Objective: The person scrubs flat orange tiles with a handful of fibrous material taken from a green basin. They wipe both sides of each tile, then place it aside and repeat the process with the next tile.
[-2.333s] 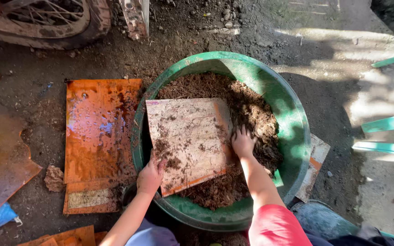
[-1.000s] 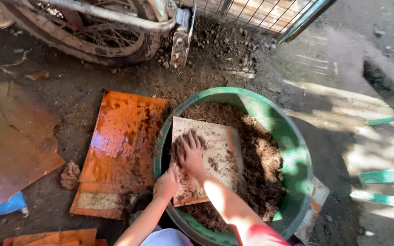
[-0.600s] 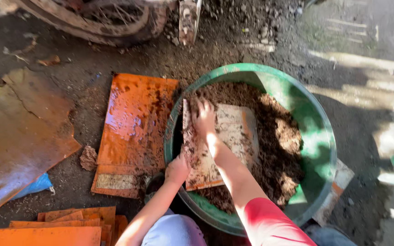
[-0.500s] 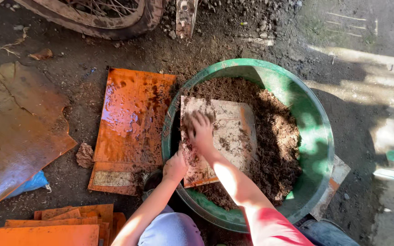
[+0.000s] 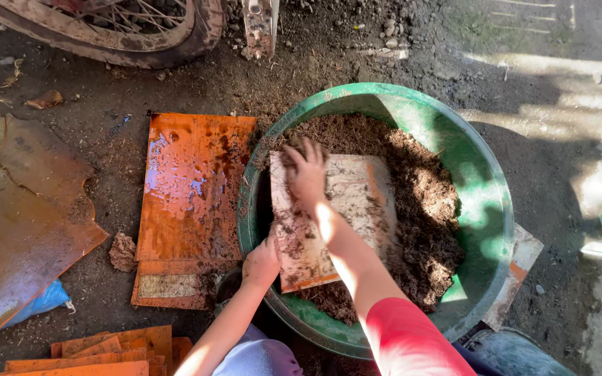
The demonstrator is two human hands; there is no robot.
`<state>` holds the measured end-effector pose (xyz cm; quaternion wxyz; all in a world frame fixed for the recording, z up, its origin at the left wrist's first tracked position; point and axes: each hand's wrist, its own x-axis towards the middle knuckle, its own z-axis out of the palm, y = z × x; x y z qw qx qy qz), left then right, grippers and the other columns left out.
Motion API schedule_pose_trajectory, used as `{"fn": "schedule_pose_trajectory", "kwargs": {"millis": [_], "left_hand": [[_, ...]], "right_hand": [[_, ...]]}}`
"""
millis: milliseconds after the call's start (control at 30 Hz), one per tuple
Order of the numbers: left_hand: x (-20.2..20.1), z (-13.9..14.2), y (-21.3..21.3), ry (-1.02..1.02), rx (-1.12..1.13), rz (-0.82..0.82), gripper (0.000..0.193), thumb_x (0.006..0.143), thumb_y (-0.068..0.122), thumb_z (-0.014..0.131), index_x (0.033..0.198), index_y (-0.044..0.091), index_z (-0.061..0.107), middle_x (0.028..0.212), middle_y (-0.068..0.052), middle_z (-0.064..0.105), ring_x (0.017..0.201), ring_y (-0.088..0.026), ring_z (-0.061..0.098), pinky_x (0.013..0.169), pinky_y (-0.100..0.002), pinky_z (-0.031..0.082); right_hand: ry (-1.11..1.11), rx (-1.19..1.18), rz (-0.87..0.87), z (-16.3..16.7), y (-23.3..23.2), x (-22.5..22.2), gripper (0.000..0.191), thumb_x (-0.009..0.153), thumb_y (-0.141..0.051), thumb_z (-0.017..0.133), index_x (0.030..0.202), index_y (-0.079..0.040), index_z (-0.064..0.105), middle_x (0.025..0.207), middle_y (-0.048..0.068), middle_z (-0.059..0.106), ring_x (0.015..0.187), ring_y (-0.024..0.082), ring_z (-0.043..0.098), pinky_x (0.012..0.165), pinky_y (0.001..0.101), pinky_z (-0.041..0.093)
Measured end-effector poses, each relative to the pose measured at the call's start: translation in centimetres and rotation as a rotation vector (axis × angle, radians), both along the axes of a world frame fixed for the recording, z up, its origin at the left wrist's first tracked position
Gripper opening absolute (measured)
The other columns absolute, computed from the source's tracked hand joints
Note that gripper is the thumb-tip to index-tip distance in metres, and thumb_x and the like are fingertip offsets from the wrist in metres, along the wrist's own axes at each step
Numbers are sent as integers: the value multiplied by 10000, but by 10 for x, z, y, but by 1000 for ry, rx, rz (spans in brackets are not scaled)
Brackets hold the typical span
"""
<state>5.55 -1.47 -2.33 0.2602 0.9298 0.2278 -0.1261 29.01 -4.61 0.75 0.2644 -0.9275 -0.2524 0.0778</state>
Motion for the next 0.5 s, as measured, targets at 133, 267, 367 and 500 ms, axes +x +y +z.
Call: {"fn": "schedule_pose_trajectory", "kwargs": {"millis": [133,267,367,500], "left_hand": [[-7,-2,-1,-100,12,-34,441,975,296,528,1367,93,539,1175,-134,690,846,-300,701,684,-393,594],[-10,11,-3,-93,90,-92,514,998,281,484,1474,91,451,1220,-141,676,824,-276,706,586,-349,595],[-7,18,-3,95,27,-86,548,1016,307,447,1547,195,373,1302,-100,635,832,-264,709,612,-353,599],[-9,13,-4,-48,111,-94,499,1019,341,452,1484,160,456,1287,-111,659,919,-264,712,652,-349,606]], "right_hand": [[15,-240,-62,-19,-57,26,478,888,-217,695,1358,-219,609,1675,75,164,1538,333,114,1224,595,98],[12,-301,-137,-29,-82,32,495,930,-337,665,1403,-217,589,1680,75,182,1562,321,128,1221,621,64],[73,-427,-186,-30,-109,36,545,944,-379,649,1447,-222,508,1697,71,125,1551,315,63,1225,607,-11],[311,-290,-534,2,-178,44,695,960,-222,547,1595,-275,270,1692,59,24,1541,324,-19,1210,563,-64]]}}
